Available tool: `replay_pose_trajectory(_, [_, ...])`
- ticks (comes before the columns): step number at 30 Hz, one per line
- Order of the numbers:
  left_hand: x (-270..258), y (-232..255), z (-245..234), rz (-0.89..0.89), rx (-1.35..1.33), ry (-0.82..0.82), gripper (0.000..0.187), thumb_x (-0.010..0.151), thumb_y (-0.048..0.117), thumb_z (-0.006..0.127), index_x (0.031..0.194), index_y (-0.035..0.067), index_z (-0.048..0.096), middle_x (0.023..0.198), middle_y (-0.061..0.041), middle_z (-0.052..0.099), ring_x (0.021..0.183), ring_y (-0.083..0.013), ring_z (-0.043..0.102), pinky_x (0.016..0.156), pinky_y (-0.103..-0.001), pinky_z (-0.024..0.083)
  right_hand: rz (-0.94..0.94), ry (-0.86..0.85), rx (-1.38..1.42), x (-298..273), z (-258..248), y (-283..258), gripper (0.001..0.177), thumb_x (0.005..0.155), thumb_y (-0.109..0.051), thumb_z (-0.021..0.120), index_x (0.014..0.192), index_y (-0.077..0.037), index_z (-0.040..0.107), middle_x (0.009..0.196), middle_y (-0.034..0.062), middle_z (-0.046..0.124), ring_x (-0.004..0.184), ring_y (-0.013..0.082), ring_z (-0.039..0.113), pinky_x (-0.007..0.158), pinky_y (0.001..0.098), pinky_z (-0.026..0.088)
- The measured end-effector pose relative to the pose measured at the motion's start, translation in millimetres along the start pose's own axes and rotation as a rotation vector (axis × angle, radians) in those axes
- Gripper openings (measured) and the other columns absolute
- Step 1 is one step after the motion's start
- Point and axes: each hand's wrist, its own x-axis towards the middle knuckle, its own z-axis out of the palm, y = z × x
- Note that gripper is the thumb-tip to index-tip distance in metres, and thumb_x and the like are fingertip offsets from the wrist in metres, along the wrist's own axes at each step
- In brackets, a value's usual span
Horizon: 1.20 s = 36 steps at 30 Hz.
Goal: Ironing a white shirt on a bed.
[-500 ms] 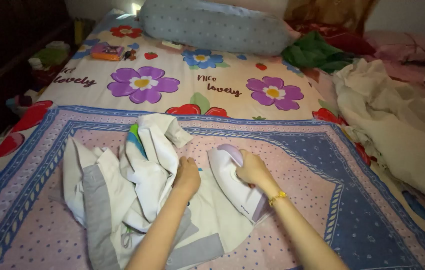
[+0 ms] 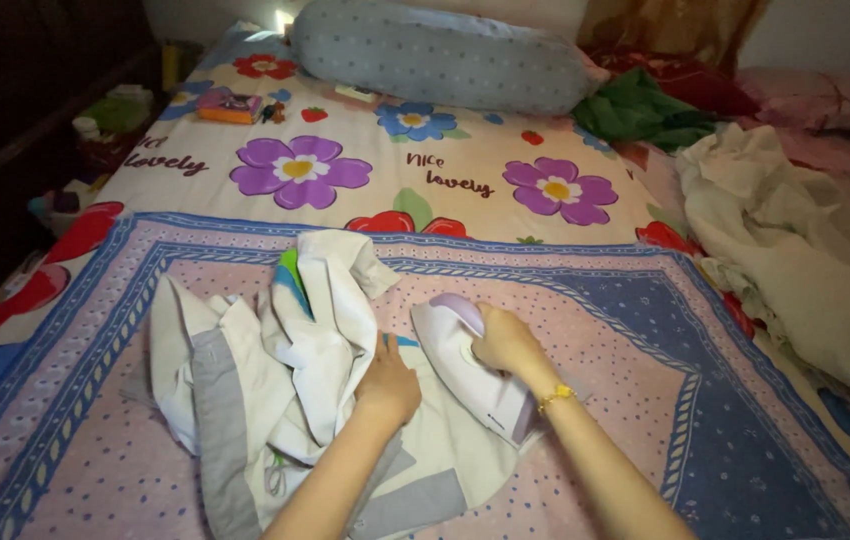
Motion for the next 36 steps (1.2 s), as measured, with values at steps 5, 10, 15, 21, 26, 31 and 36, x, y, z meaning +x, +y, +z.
replay_pose_trajectory(5, [-35.1,4.7,-47.5,0.044,0.111,-0.113,0.054,0.107,0.027,0.035,0.149,-0.006,0.039,0.171,-0.025,0.009,0.156,-0.0458,0.008,0.127,-0.052,0.006,-0.003,-0.076,0.074,-27.4,-9.3,13.1,0.041,0.076,0.0,0.058,0.115,-0.009,0.067,0.079,0.0179,0.073,0.057,0.0297,0.072,0.05,0.0439,0.055])
replay_pose_trajectory(10, [6.1,2.8,19.9,-0.053,0.048,0.091,0.069,0.1,0.027,0.039,0.154,-0.013,0.025,0.169,-0.023,0.009,0.154,-0.0424,0.011,0.123,-0.049,0.009,-0.067,-0.048,0.019,-14.7,6.4,45.4,0.04,0.075,-0.002,0.062,0.113,-0.012,0.068,0.08,0.0153,0.073,0.061,0.0279,0.074,0.055,0.0406,0.057])
replay_pose_trajectory(15, [-6.0,8.8,2.7,-0.078,0.136,0.011,0.074,0.103,0.032,0.036,0.157,-0.015,0.018,0.167,-0.027,0.013,0.154,-0.0429,0.011,0.125,-0.049,0.008,-0.071,0.057,-0.019,8.8,14.7,26.8,0.033,0.078,-0.005,0.067,0.111,-0.006,0.068,0.077,0.0156,0.072,0.06,0.0256,0.071,0.054,0.0391,0.054])
replay_pose_trajectory(21, [14.9,2.6,26.4,-0.021,0.074,-0.006,0.066,0.103,0.026,0.031,0.154,-0.014,0.02,0.169,-0.024,0.005,0.155,-0.0434,0.008,0.125,-0.052,0.006,-0.006,-0.195,0.198,-28.8,-8.4,28.9,0.04,0.076,0.005,0.056,0.114,-0.006,0.064,0.07,0.014,0.067,0.042,0.0214,0.061,0.035,0.0375,0.047])
replay_pose_trajectory(26, [-1.7,3.8,4.0,0.03,0.151,-0.098,0.061,0.104,0.022,0.031,0.153,-0.015,0.027,0.17,-0.025,0.004,0.155,-0.0481,0.007,0.124,-0.057,0.008,-0.125,-0.167,0.098,-31.5,-0.5,65.8,0.041,0.073,0.002,0.062,0.112,-0.01,0.067,0.075,0.0154,0.072,0.056,0.0245,0.068,0.05,0.0401,0.052])
replay_pose_trajectory(31, [-18.1,6.9,-17.9,0.068,0.221,-0.174,0.059,0.105,0.022,0.03,0.152,-0.015,0.031,0.171,-0.028,0.004,0.156,-0.0493,0.008,0.125,-0.058,0.007,-0.116,0.02,-0.03,-17.2,4.7,32.8,0.037,0.077,-0.002,0.064,0.112,-0.01,0.069,0.085,0.0166,0.074,0.076,0.0298,0.073,0.068,0.0424,0.056])
replay_pose_trajectory(36, [5.1,3.2,10.6,-0.018,0.095,-0.055,0.068,0.1,0.022,0.031,0.155,-0.016,0.018,0.169,-0.023,0.003,0.155,-0.0445,0.004,0.124,-0.052,0.007,0.134,-0.161,0.05,-35.6,-28.6,-29.7,0.044,0.08,0.0,0.057,0.122,-0.013,0.062,0.093,0.0229,0.074,0.081,0.0425,0.075,0.072,0.0531,0.059])
